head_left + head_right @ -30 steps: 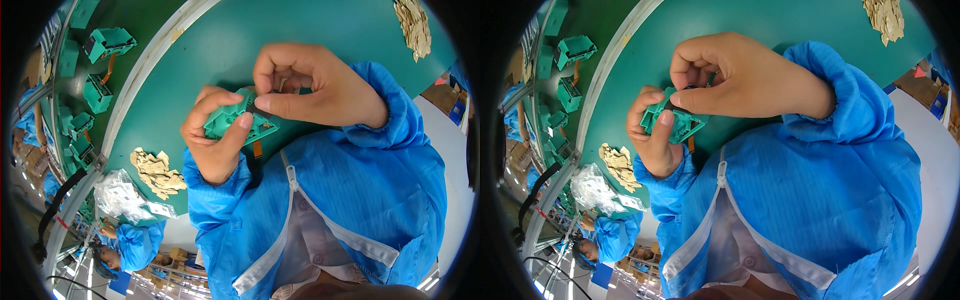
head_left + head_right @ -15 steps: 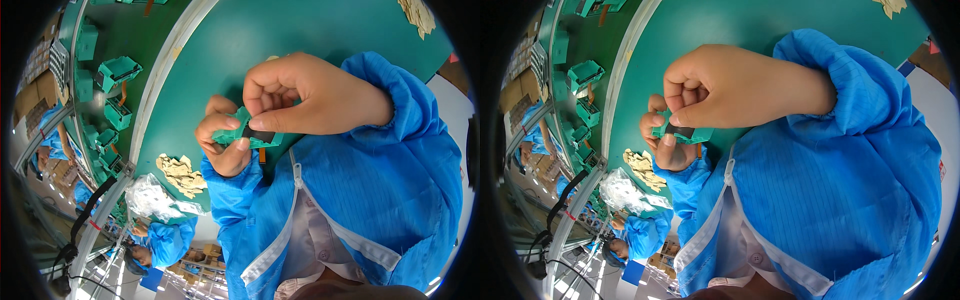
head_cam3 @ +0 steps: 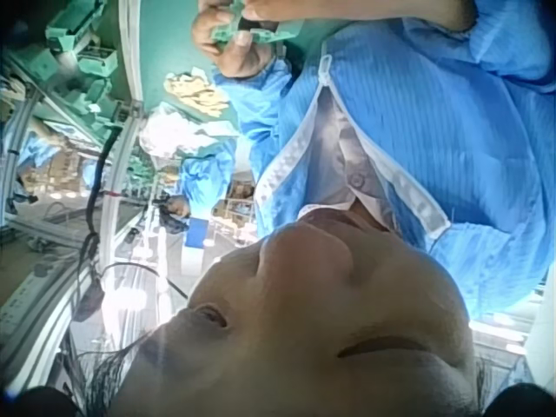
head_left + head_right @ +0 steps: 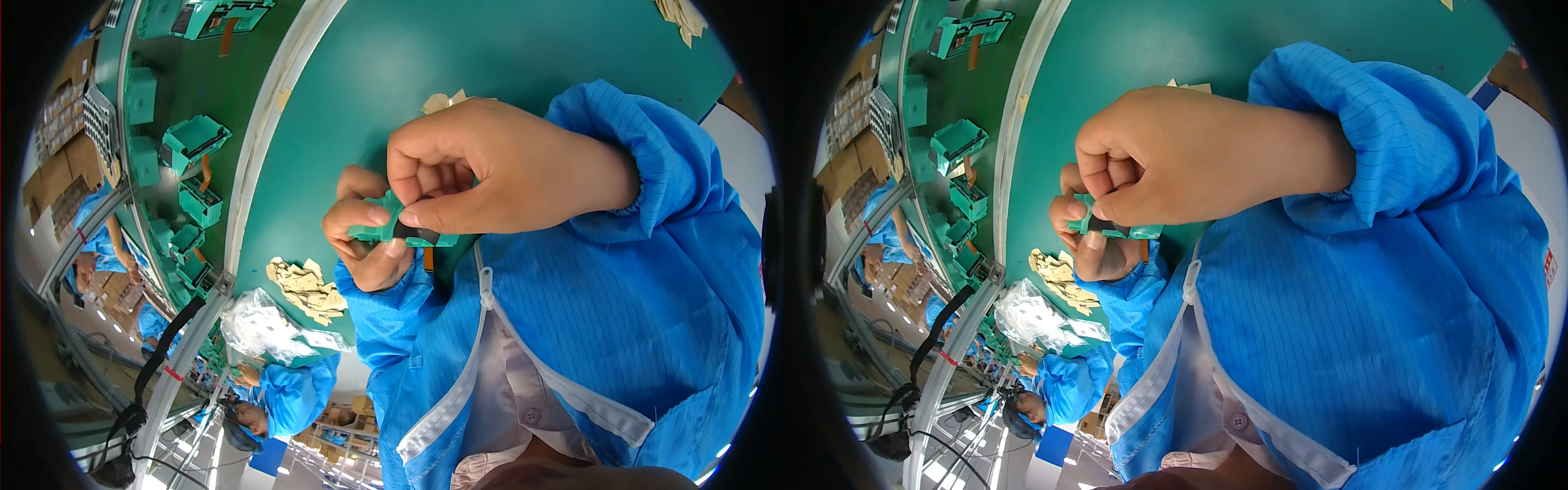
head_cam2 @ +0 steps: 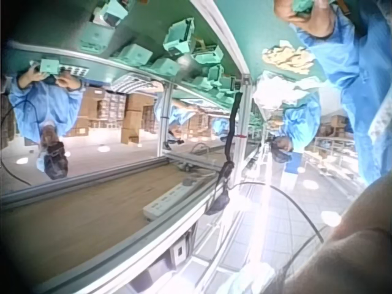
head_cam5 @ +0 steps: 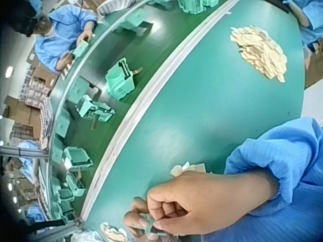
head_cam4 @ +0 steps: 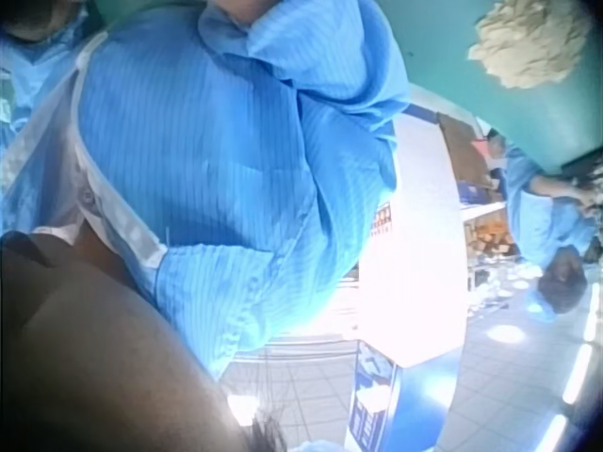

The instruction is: The person assembles electronic components by hand, placing small black and orange electronic components into green plastic housings.

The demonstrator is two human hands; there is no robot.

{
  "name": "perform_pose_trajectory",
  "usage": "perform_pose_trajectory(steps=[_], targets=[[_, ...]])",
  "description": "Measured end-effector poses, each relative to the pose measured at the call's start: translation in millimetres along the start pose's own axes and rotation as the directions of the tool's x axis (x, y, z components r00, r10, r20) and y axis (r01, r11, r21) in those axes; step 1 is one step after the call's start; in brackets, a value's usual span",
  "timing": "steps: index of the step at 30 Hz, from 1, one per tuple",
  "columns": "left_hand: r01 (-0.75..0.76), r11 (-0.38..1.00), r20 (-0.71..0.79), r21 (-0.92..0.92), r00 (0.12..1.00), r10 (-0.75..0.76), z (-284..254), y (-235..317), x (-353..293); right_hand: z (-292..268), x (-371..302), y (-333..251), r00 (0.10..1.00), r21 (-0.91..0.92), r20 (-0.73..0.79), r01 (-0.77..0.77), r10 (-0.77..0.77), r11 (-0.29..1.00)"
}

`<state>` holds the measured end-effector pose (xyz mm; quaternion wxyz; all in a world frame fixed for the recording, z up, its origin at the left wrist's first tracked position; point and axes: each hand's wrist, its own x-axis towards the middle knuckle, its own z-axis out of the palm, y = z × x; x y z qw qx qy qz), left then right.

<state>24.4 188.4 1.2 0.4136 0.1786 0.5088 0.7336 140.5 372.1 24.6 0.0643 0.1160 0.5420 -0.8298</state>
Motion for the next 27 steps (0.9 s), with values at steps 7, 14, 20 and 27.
perform_pose_trajectory(steps=[7,14,20,27], targets=[[-0.011,0.999,0.013,-0.037,1.0,0.011,5.4,-1.5,3.5,-2.3,-2.4,-4.0,1.0,-0.014,-0.008,-0.011,0.011,1.0],[-0.009,0.999,0.02,-0.05,1.0,0.01,8.8,-1.7,3.8,-4.4,-5.5,-9.2,0.999,-0.029,-0.005,-0.036,0.036,0.999],[-0.012,0.999,0.026,-0.044,1.0,0.013,10.8,-2.3,4.8,-5.6,-6.9,-10.6,0.999,-0.058,-0.012,-0.038,0.038,0.998],[-0.018,0.999,0.004,-0.035,1.0,0.018,13.0,-3.8,5.3,-6.3,-7.4,-8.0,1.0,-0.066,-0.02,-0.012,0.01,0.998]])
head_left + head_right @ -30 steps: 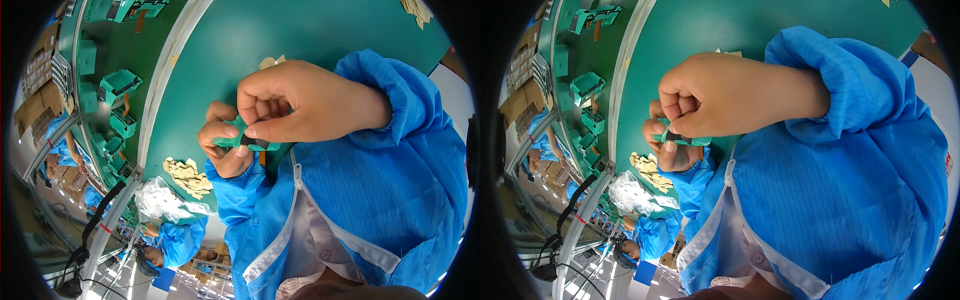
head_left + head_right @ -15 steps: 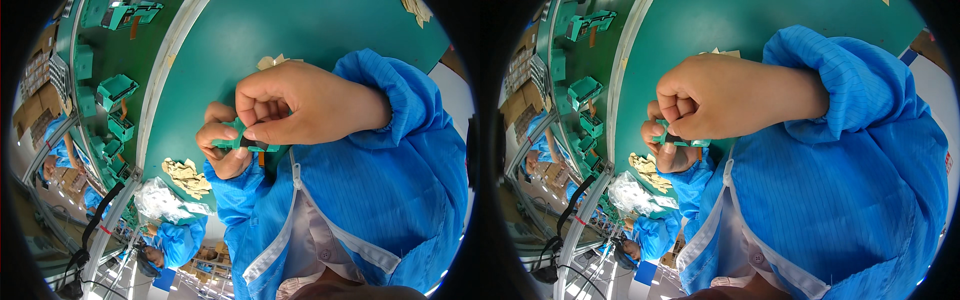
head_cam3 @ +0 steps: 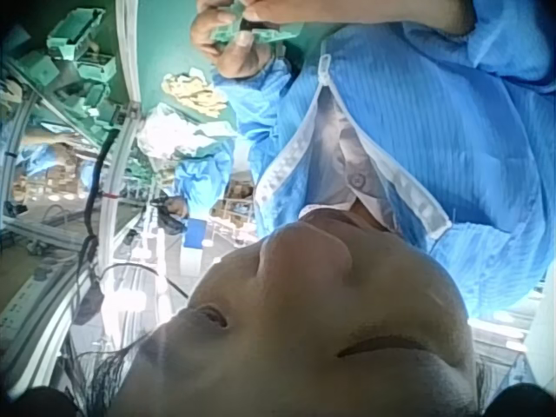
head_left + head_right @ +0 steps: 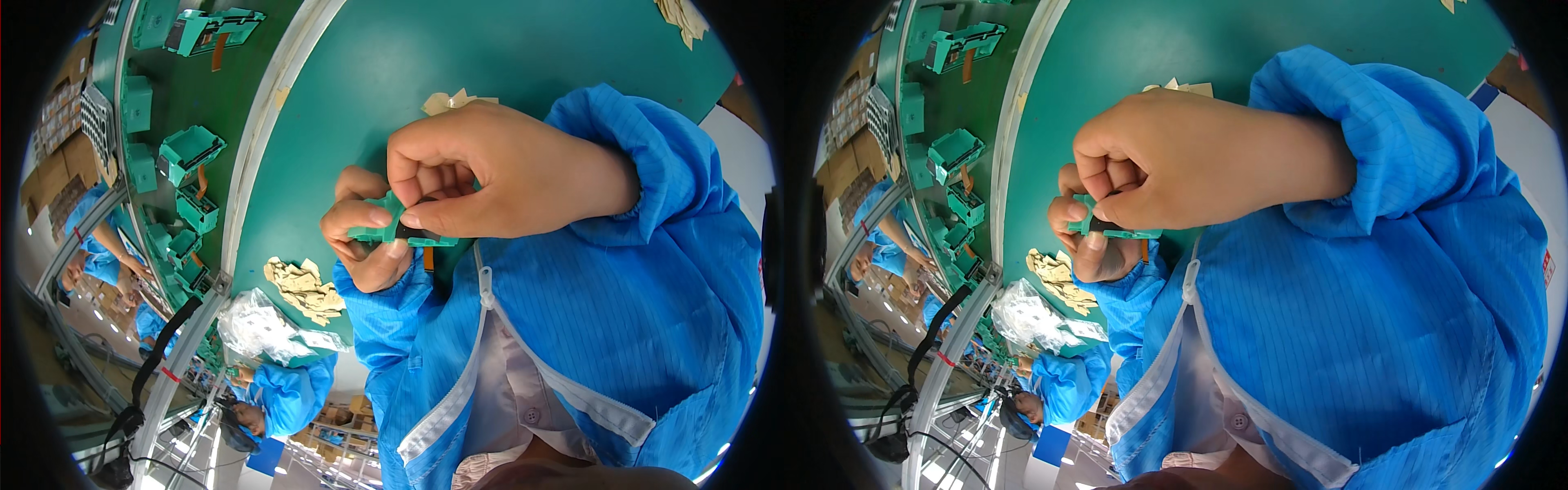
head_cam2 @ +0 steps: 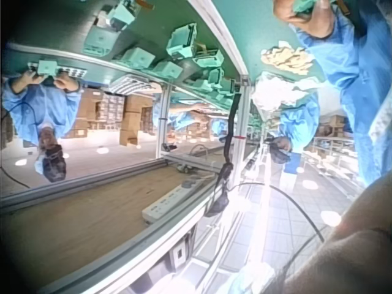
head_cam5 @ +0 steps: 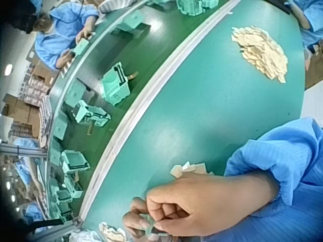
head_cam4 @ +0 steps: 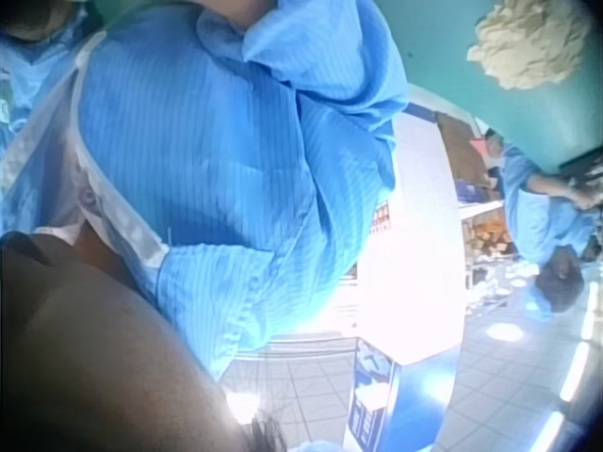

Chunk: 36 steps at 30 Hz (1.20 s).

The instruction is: The person assembles electronic components by hand, placing small black and orange electronic components into green plastic housings.

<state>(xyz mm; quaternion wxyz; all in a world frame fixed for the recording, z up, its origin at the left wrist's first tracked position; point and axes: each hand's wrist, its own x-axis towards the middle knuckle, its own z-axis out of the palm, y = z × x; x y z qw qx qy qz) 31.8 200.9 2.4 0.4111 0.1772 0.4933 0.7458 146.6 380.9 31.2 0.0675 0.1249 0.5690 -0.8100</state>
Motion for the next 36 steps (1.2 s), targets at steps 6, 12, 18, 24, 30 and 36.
perform_pose_trajectory(steps=[6,12,18,24,30,36], targets=[[-0.016,0.999,-0.032,0.03,0.999,0.017,2.4,-1.0,0.8,-2.1,-0.6,-1.7,1.0,-0.026,-0.009,0.018,-0.018,1.0],[0.024,1.0,-0.03,0.02,0.999,-0.024,-1.4,-0.2,0.3,-2.8,-0.4,0.1,1.0,0.05,-0.018,0.0,0.001,0.999],[0.032,0.999,-0.015,0.006,0.999,-0.032,-0.5,-1.2,1.8,-3.8,-1.0,-3.2,0.999,0.044,-0.015,-0.039,0.04,0.998],[0.038,0.999,-0.01,0.007,0.999,-0.038,2.7,-1.3,2.6,-5.0,-2.7,-4.7,0.999,0.037,-0.021,-0.046,0.047,0.998],[0.027,1.0,-0.009,-0.006,1.0,-0.027,5.8,-1.6,3.8,-5.9,-3.2,-7.4,0.998,0.028,-0.016,-0.062,0.062,0.998],[0.002,0.999,-0.024,0.044,1.0,0.0,5.2,-2.3,3.2,-2.2,-3.0,-0.1,0.991,-0.108,-0.093,0.091,-0.102,0.99]])
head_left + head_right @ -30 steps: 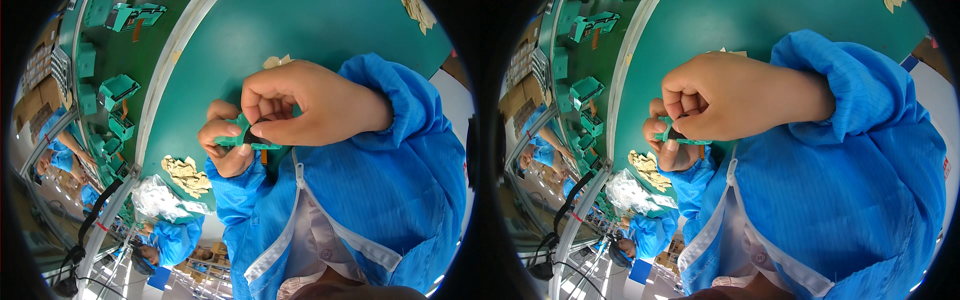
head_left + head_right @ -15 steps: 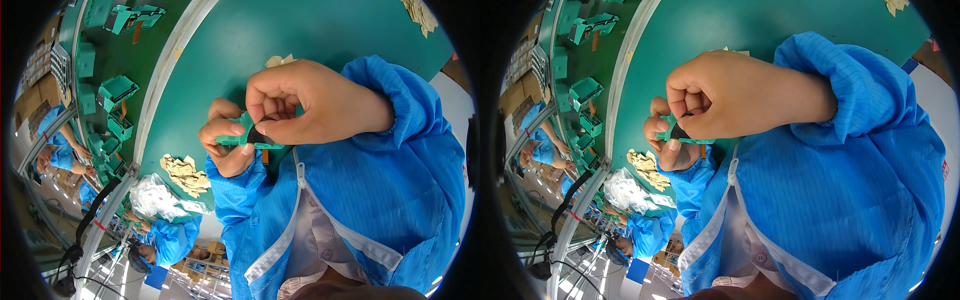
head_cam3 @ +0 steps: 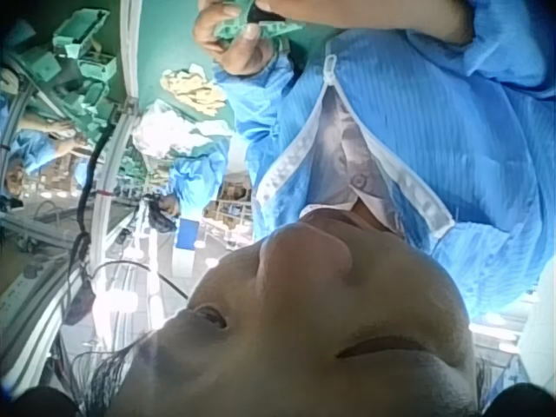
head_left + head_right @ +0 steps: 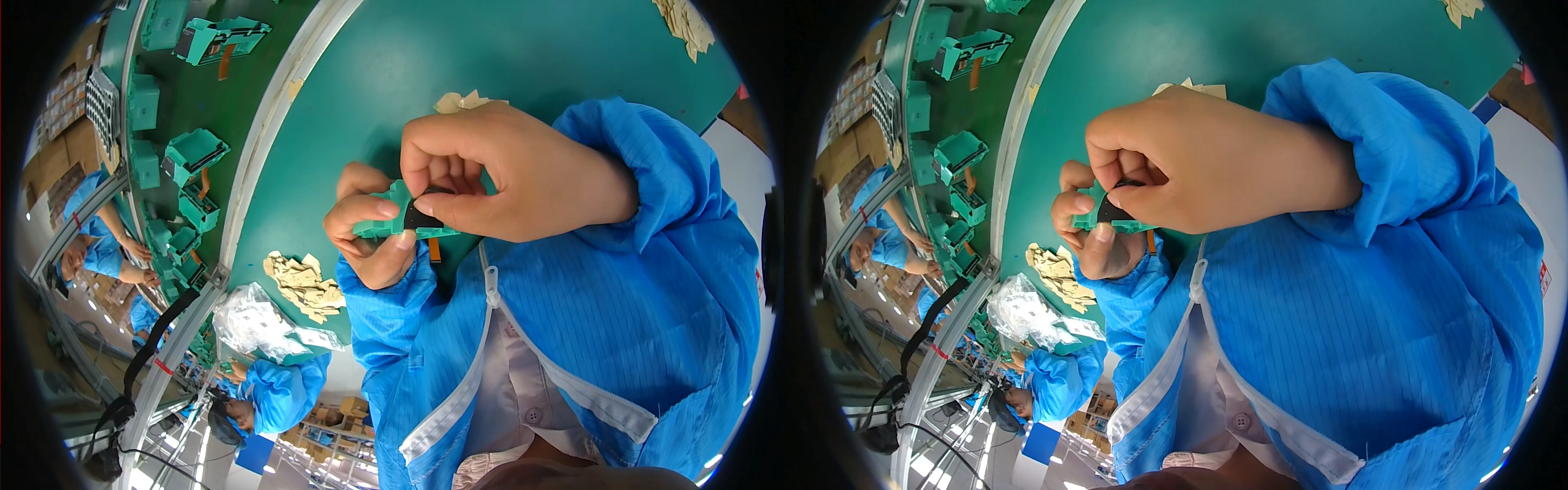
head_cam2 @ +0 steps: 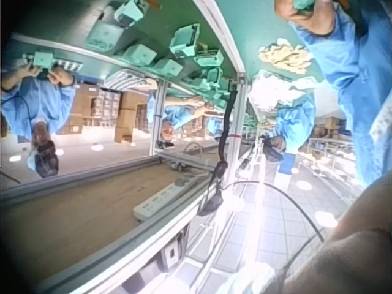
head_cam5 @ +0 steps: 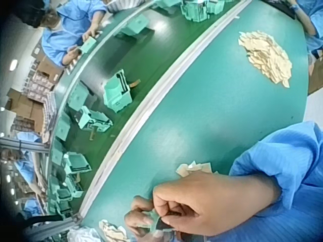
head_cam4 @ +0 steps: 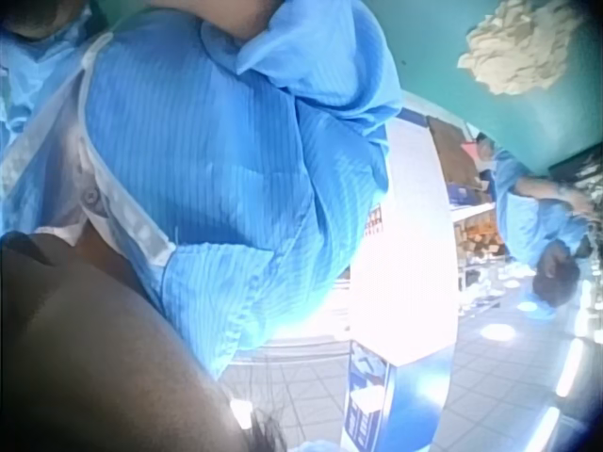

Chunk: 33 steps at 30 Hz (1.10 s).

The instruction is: The person assembles electronic components by hand, placing small black and orange electronic components into green plastic housings.

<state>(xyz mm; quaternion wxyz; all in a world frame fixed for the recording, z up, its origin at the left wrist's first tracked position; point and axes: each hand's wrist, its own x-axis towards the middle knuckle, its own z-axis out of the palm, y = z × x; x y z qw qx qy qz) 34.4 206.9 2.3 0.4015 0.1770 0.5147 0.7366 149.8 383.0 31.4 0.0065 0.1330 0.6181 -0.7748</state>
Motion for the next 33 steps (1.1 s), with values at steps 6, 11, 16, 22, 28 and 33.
perform_pose_trajectory(steps=[6,11,16,22,28,33], targets=[[-0.093,0.996,-0.014,0.006,0.996,0.093,-8.6,-1.4,2.5,6.6,3.3,7.6,0.936,-0.332,-0.2,0.212,-0.288,0.919],[-0.118,0.992,0.169,-0.049,0.978,0.125,-14.5,-4.5,0.8,-8.6,10.5,15.0,0.984,0.019,0.17,-0.061,0.057,0.998],[-0.075,0.969,0.194,-0.237,0.973,0.123,-8.4,-7.3,1.8,-8.3,11.1,5.6,0.945,0.301,0.281,-0.255,0.17,0.919],[-0.116,0.991,0.237,-0.071,0.963,0.129,-15.7,-13.0,10.2,-2.6,14.4,18.6,0.969,0.201,0.236,-0.115,0.066,0.973],[-0.152,0.981,0.15,0.118,0.98,0.134,3.3,1.6,20.2,1.8,19.3,35.1,0.987,-0.12,-0.086,0.126,-0.136,0.985],[-0.051,0.972,-0.035,0.231,0.998,0.061,2.3,-8.2,7.0,-6.7,26.1,24.9,0.985,-0.311,0.085,0.168,-0.149,0.935]])
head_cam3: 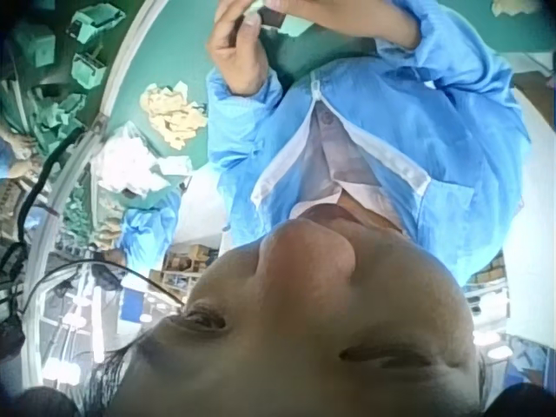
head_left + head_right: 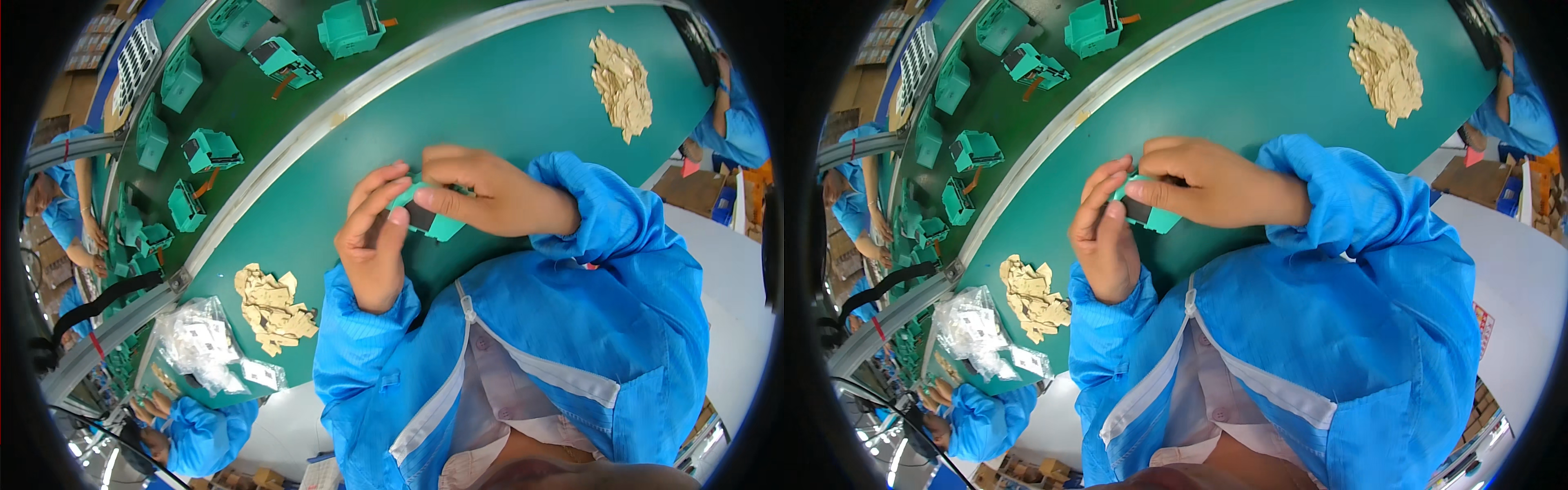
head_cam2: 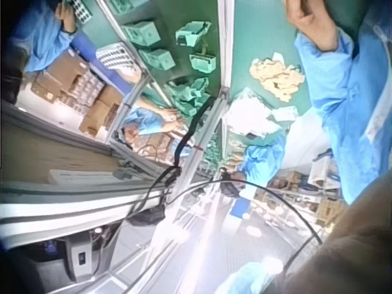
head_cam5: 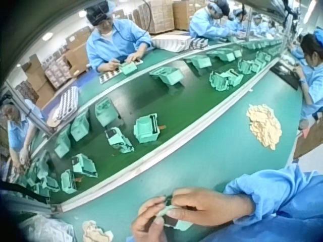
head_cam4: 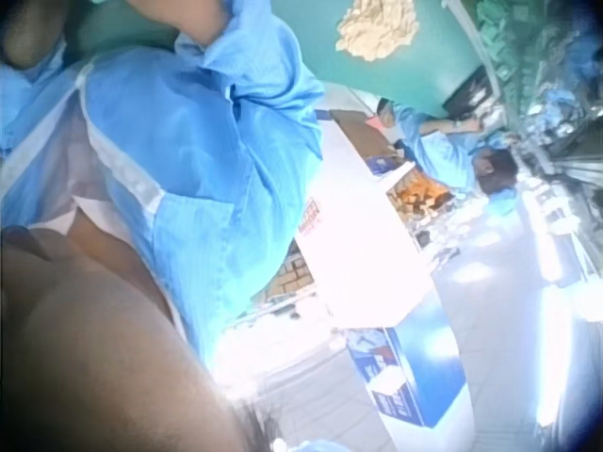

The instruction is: The person assembles electronic components by hand, placing small black and orange electronic components into green plastic housings.

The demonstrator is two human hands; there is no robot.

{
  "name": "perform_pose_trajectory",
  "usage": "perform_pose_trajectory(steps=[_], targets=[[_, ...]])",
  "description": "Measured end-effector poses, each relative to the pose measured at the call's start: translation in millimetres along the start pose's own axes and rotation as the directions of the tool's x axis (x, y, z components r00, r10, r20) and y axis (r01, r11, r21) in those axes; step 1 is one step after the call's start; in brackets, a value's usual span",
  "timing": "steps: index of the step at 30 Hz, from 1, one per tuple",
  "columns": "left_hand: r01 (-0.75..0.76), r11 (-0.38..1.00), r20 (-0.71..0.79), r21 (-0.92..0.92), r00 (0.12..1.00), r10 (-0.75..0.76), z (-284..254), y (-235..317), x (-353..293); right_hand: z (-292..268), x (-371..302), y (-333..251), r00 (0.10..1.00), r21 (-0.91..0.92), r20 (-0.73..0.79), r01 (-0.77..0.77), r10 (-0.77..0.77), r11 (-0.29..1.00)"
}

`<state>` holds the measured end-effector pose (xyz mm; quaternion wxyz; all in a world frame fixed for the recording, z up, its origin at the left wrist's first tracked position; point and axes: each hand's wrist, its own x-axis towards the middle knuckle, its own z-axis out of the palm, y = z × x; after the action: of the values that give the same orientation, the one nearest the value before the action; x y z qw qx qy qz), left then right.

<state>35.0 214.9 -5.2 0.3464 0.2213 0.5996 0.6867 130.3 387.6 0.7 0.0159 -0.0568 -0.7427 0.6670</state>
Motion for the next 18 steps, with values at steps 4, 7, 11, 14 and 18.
perform_pose_trajectory(steps=[4,7,11,14,18], targets=[[0.069,0.996,-0.23,-0.051,0.97,-0.079,-5.4,-1.6,3.8,-44.6,34.5,17.7,0.983,-0.072,-0.171,-0.073,0.06,0.995],[0.098,0.988,-0.312,0.117,0.948,-0.057,-17.8,-8.3,5.9,-122.2,76.2,67.7,0.938,-0.147,-0.329,0.064,-0.11,0.987],[0.036,0.853,-0.098,0.521,0.995,0.018,-17.9,-22.0,12.3,-155.5,134.8,124.7,0.864,0.385,-0.41,-0.126,0.292,0.914],[-0.044,0.732,-0.029,0.68,0.996,0.087,-22.0,-38.7,8.8,-151.5,142.9,149.5,0.82,0.373,-0.443,-0.198,0.361,0.907],[-0.053,0.678,-0.029,0.733,0.994,0.109,-27.5,-43.2,9.3,-151.9,144.9,169.0,0.756,0.262,-0.591,-0.15,0.281,0.953]])
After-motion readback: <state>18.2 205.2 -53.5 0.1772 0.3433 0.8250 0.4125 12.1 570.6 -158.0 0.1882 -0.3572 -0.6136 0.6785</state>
